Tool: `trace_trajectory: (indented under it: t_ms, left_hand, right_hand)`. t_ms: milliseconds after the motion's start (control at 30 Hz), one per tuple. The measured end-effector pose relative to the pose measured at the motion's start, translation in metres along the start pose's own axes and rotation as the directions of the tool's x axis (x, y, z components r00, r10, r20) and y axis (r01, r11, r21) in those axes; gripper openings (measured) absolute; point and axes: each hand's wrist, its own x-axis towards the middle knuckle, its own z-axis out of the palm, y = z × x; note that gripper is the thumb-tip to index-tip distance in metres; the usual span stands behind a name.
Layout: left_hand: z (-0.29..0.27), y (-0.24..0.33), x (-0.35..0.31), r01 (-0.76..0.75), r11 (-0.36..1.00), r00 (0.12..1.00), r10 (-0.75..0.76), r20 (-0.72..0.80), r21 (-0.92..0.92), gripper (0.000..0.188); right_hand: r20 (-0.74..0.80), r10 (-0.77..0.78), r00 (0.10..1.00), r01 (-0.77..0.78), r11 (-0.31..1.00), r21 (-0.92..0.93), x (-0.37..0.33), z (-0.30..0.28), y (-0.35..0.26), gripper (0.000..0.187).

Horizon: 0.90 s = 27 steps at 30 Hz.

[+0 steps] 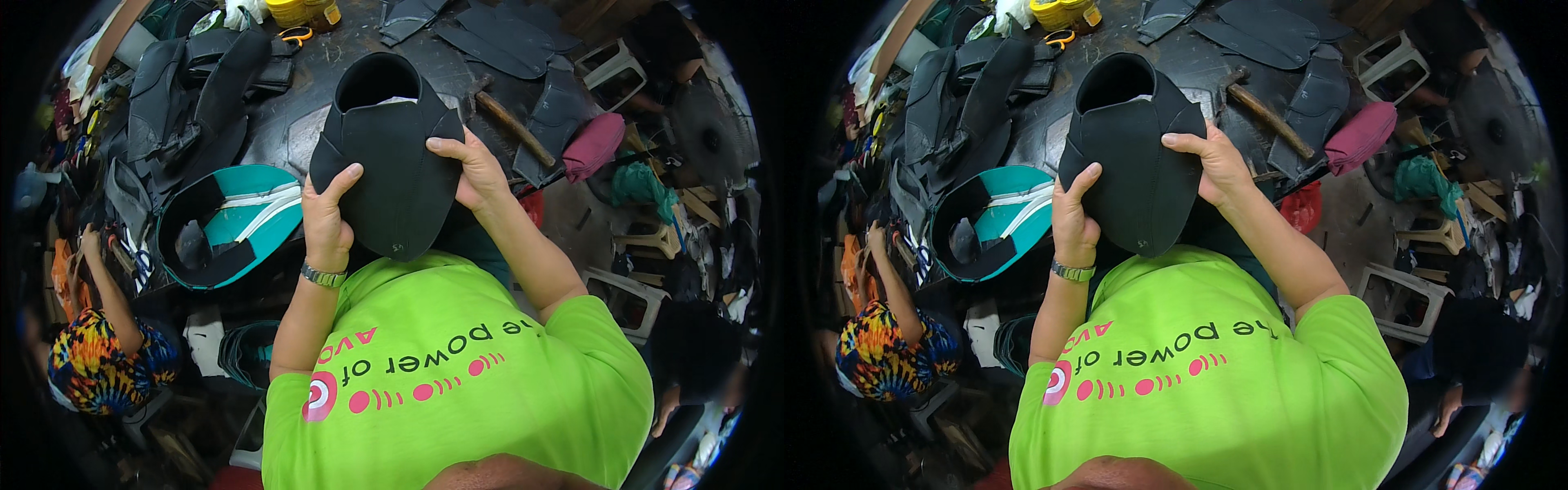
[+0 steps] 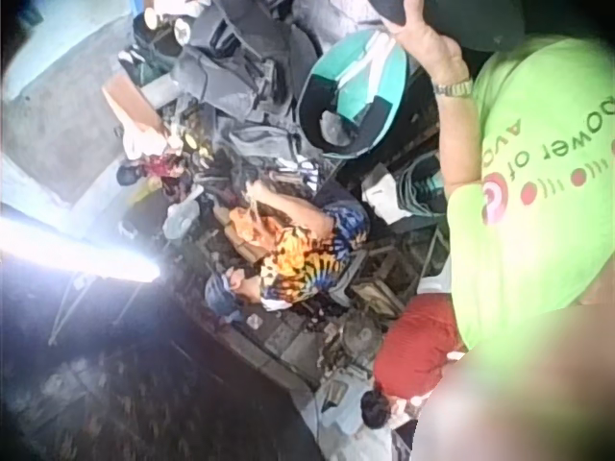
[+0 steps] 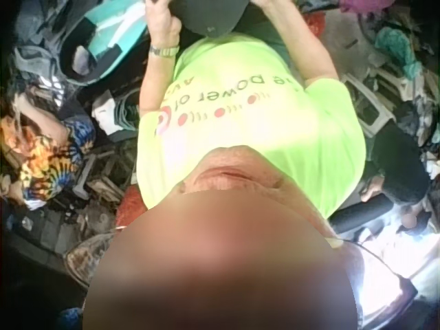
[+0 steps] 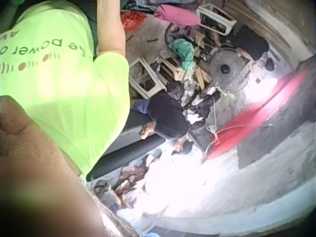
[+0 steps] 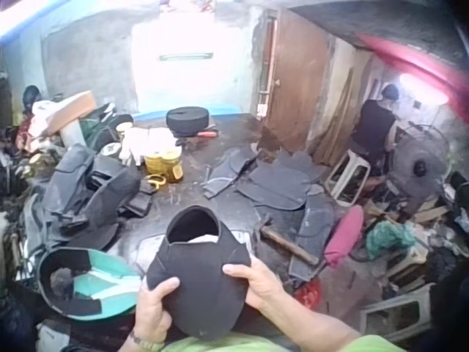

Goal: The person assembles a pair of black slipper uppers by hand, aligning and pressing the side panels together, then using a hammer to tap the seams and edges into shape. The person repeats this process for a second slipper, handling multiple black rubber pieces and occasionally setting them aside on the workbench.

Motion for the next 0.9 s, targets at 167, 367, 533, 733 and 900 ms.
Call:
trace_trajectory:
  t_ms: [167,367,533,733,900]
  left_hand:
    - [0.002,-0.002,-0.003,-0.050,0.999,0.999,0.051,-0.021,0.013,0.037]
    - [-0.002,-0.003,-0.004,-0.034,0.999,0.999,0.035,-0.029,0.015,0.031]
    - [-0.010,-0.002,-0.002,0.034,0.999,0.999,-0.034,0.007,-0.039,0.032]
    - [-0.018,-0.004,-0.003,0.102,0.986,0.995,-0.099,0.032,-0.135,0.033]
    - [-0.027,-0.010,-0.005,0.163,0.952,0.985,-0.142,0.098,-0.258,0.034]
  right_hand:
    - [0.003,-0.032,0.999,0.032,0.999,-0.015,-0.002,-0.003,0.001,0.041]
    - [0.019,-0.027,0.999,0.029,0.997,-0.070,-0.006,-0.002,-0.002,0.040]
    - [0.067,0.005,0.998,0.002,0.993,-0.115,-0.011,0.002,-0.004,0.040]
    - [0.094,0.084,0.992,-0.084,0.996,-0.005,-0.011,-0.005,0.001,0.035]
    - [0.177,0.210,0.962,-0.252,0.930,0.267,-0.002,-0.014,0.007,0.040]
